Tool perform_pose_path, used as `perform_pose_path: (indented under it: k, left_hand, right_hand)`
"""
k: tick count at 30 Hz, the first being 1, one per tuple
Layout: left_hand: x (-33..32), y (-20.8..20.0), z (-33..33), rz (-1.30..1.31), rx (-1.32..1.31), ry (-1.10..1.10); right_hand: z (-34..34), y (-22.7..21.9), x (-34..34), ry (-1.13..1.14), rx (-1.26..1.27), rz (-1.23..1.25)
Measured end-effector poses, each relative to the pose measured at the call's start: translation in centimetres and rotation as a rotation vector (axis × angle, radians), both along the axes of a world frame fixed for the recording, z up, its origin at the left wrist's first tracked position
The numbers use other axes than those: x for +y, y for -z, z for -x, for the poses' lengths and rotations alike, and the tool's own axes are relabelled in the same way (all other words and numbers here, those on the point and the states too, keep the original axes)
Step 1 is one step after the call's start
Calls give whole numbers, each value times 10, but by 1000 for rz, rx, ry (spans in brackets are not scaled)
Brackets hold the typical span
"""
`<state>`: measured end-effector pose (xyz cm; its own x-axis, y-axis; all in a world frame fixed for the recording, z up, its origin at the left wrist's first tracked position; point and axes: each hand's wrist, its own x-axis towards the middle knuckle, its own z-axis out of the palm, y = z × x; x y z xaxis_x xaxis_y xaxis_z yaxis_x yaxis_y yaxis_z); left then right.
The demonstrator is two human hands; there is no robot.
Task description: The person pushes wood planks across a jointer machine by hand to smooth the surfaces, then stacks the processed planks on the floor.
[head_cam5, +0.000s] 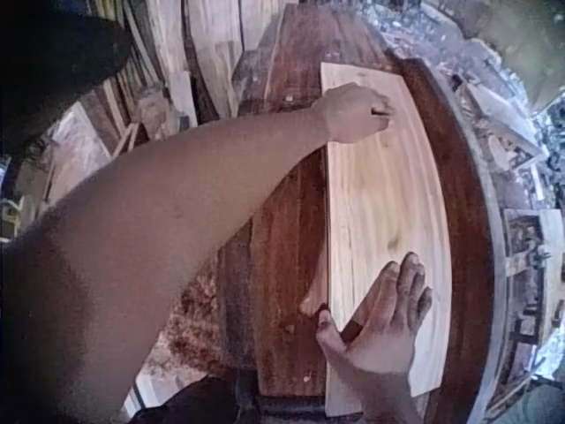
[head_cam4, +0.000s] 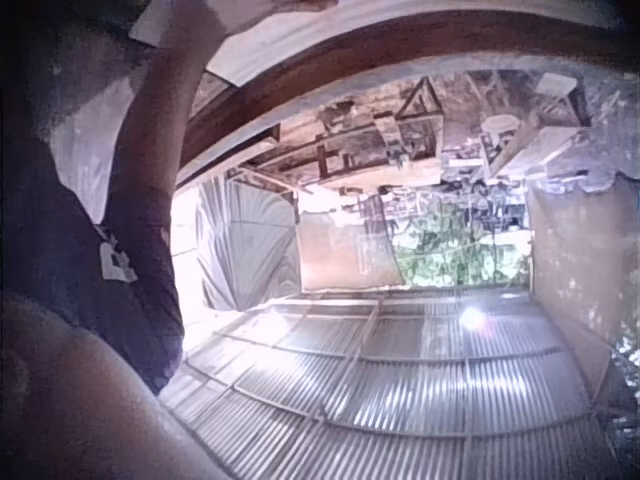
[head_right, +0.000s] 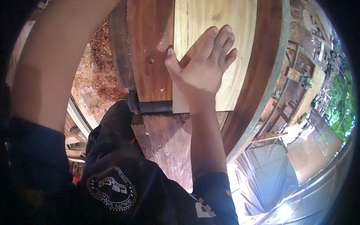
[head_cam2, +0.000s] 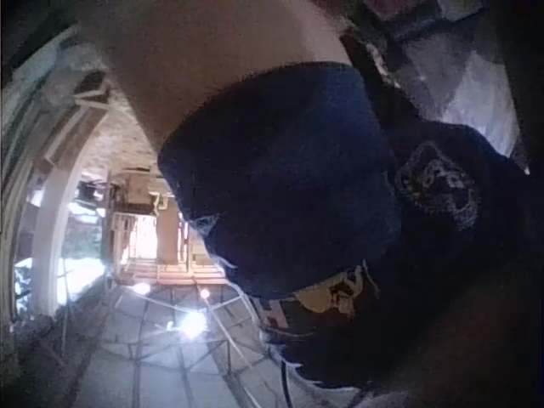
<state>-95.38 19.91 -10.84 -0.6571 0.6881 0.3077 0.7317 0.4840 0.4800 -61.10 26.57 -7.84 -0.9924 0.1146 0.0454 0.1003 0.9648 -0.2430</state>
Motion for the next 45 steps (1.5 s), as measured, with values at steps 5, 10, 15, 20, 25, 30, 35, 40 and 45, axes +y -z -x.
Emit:
perform_pose_path:
  k: [5,10,15,20,25,30,35,40,45]
  left_hand:
    - [-4,4,2,-34,124,-3]
    - [6,2,-36,-15,62,-230]
    - [-6,22,-133,-124,-25,-681]
    - [-7,-1,-172,-199,-54,-511]
    - [-10,7,-164,-125,-42,-424]
    - [-4,26,-148,-145,98,-372]
    - [-14,35,-134,-154,194,-372]
    - [3,-4,-156,30,-100,-340]
    - [-6,10,-153,-175,-8,-388]
  right_hand:
    - [19,3,-4,4,40,-14]
    - [10,9,7,17,85,-39]
    - [20,16,-2,-33,172,-28]
    - [19,10,5,-54,259,2]
    - [-31,11,1,-116,213,114]
    - [-62,17,8,-131,352,144]
    - [-46,18,1,-130,323,97]
    - [-55,12,13,-90,258,97]
    - [-27,-11,-18,33,0,-19]
